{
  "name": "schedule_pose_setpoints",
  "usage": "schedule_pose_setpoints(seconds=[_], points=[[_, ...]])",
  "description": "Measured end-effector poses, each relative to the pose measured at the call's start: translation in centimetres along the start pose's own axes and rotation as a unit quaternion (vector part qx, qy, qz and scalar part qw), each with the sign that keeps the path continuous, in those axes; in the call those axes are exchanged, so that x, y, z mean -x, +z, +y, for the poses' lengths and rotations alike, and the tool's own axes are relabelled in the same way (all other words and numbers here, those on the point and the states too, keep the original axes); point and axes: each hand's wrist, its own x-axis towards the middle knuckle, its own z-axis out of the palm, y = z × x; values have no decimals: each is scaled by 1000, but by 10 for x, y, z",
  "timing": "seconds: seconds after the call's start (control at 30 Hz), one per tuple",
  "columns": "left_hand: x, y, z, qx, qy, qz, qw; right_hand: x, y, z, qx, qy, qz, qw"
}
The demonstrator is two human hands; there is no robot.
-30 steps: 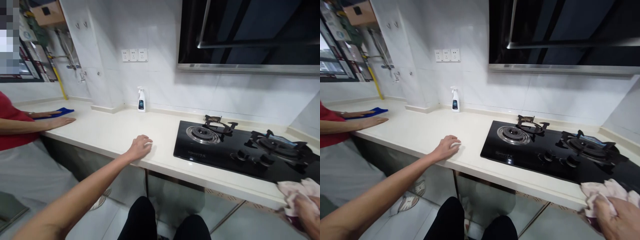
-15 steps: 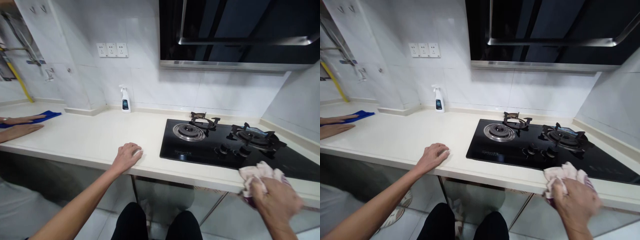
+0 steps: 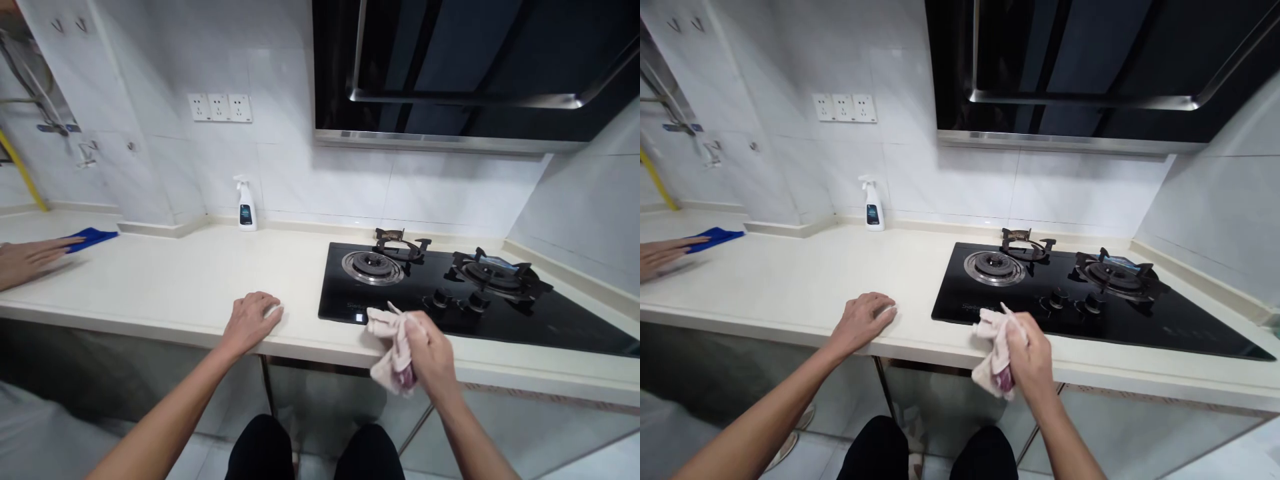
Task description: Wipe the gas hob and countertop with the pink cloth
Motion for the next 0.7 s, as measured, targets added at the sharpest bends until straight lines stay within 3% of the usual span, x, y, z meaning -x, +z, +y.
schedule_pose_setpoints(seconds=[0.07,0.13,0.27,0.37,0.47,0.53,0.63,0.7], points=[[1,-1,1,1,-2,-1,1000,-29,1,3,-102,83,24,991],[2,-1,1,3,-3,-1,1000,-58,-3,16,-118,111,18,987],[3,-1,2,10,-2,3,1000,-89,-40,58,48,112,-26,992],[3,-1,2,15,-1,-1,1000,-92,-82,79,145,107,34,983],[2,-2,2,18,-1,-10,1000,-84,-107,78,229,71,68,968],[2,-2,1,19,2,-10,1000,-75,-105,69,247,11,30,968],[3,0,-1,16,10,-4,1000,-62,-80,59,274,-59,-136,950],[3,2,-3,13,17,2,1000,-61,-61,60,313,-51,-234,919]])
